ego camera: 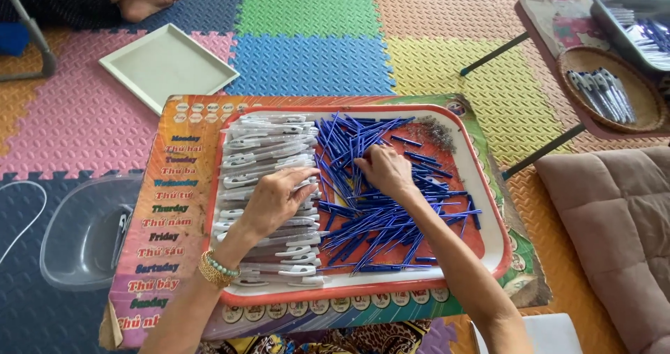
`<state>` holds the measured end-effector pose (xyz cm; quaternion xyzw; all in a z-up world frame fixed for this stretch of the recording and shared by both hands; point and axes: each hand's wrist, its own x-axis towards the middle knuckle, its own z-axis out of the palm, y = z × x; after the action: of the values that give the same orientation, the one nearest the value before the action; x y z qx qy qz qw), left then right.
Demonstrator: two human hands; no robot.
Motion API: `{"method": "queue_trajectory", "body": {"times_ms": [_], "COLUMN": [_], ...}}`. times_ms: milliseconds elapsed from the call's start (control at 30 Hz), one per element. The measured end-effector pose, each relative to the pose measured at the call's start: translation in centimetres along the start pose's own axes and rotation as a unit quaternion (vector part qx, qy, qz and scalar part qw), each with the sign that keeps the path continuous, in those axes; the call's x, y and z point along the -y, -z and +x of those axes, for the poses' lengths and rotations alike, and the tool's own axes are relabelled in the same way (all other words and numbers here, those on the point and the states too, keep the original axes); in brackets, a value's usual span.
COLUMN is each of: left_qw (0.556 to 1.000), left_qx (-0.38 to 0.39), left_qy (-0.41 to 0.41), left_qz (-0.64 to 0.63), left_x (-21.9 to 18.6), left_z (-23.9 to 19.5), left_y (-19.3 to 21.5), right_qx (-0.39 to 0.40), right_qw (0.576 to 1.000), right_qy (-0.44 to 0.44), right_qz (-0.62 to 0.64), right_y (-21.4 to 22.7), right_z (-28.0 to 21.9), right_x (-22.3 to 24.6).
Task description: The person assembles pens by inserting blue ink cartridges into white pen bodies. They pick up a pen body and a cartridge, insert the cartridge, and place the assembled pen into a clear plastic container.
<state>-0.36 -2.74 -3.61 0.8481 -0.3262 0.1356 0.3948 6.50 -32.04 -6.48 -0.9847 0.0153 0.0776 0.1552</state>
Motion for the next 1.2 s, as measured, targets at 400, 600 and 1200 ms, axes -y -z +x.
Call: {"method": "queue_trajectory", "body": {"times_ms": [400,600,1200], "left_qw": [0.995,0.996,0.901], "left_qx": [-0.018,-0.020,0.000], "left_qy": [0.044,0.027,0.220], "left_qz": [-0.084,-0.080,-0.375], "left_x": [-1.2,-1.1,-2.9], "left_z": [0.0,0.0,0.1], "left_y": [1.0,0.6,0.0], "right_qx": [-0.115,-0.032,-0.030], "right_qw": [0.964,0.992,0.921], "right_qy": [0.056,-0.089,0.363], "right_qz": [0.233,-0.081,0.137], "right_y": [5.7,2.8,7.1], "right_z": [-0.4,4.4,-10.9], "right_x": [-4.9,-11.4,7.2]}}
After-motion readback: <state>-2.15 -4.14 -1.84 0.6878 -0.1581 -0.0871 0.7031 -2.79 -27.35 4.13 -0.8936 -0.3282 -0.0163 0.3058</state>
